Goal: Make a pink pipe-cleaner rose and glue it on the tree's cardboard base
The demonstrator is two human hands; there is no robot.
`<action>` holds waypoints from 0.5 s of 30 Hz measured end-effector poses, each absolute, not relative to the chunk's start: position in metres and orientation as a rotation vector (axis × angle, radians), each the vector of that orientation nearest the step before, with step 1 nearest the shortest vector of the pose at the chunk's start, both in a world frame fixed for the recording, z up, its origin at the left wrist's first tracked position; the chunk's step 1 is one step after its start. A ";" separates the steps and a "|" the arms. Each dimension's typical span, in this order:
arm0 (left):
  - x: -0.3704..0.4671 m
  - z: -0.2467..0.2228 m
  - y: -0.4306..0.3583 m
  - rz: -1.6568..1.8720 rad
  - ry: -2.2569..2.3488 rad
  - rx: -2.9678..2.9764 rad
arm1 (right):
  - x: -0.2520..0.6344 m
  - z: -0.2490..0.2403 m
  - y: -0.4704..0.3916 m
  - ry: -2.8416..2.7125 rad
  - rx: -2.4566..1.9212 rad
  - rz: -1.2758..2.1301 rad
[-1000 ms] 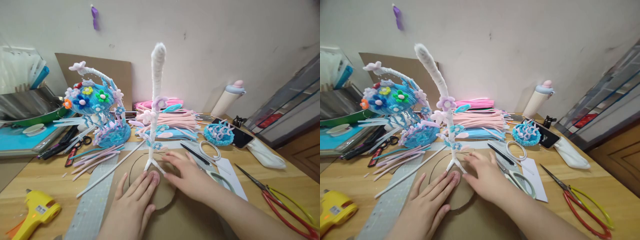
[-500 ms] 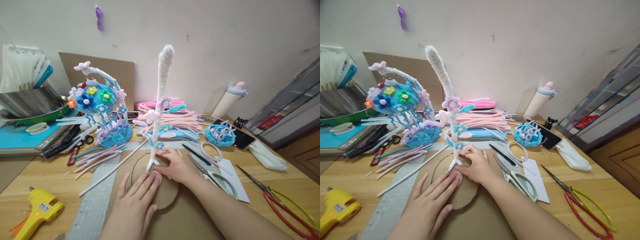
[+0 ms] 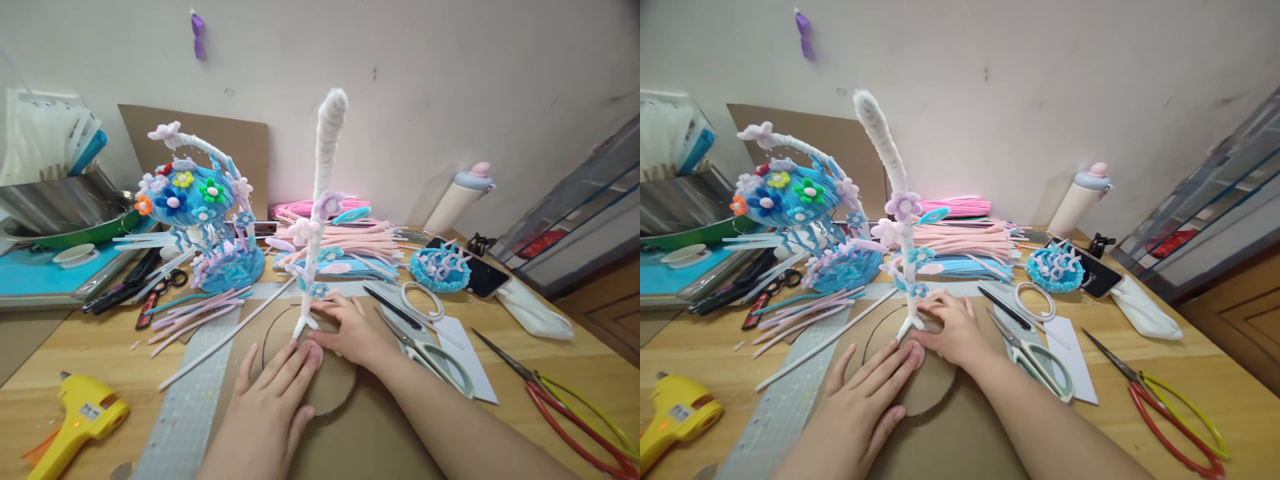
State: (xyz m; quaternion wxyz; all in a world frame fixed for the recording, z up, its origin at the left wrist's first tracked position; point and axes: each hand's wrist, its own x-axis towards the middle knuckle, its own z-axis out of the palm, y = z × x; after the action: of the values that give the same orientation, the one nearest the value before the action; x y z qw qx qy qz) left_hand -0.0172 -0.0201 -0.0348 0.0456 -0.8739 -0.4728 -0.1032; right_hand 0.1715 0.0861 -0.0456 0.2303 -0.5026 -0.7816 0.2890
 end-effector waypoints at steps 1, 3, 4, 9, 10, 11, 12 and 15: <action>-0.017 -0.035 -0.020 -0.314 -1.446 -2.669 | 0.171 -0.046 0.087 -2.147 -1.379 0.794; -0.018 -0.036 -0.020 -0.319 -1.449 -2.666 | 0.171 -0.046 0.088 -2.140 -1.370 0.795; -0.018 -0.036 -0.020 -0.323 -1.453 -2.666 | 0.172 -0.045 0.088 -2.137 -1.364 0.797; -0.017 -0.035 -0.022 -0.341 -1.484 -2.686 | 0.185 -0.034 0.081 -2.146 -1.329 0.804; -0.017 -0.034 -0.022 -0.341 -1.484 -2.688 | 0.189 -0.032 0.076 -2.157 -1.335 0.810; -0.017 -0.034 -0.022 -0.341 -1.483 -2.686 | 0.194 -0.030 0.070 -2.168 -1.350 0.822; -0.017 -0.034 -0.023 -0.341 -1.482 -2.684 | 0.198 -0.028 0.063 -2.177 -1.372 0.840; -0.017 -0.034 -0.023 -0.332 -1.483 -2.686 | 0.204 -0.023 0.038 -2.199 -1.413 0.907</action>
State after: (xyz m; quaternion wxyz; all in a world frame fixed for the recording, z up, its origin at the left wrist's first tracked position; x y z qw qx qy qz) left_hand -0.0168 -0.0230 -0.0337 0.0276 -0.8701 -0.4802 -0.1075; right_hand 0.2042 0.0377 -0.0231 0.1861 -0.5018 -0.7809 0.3221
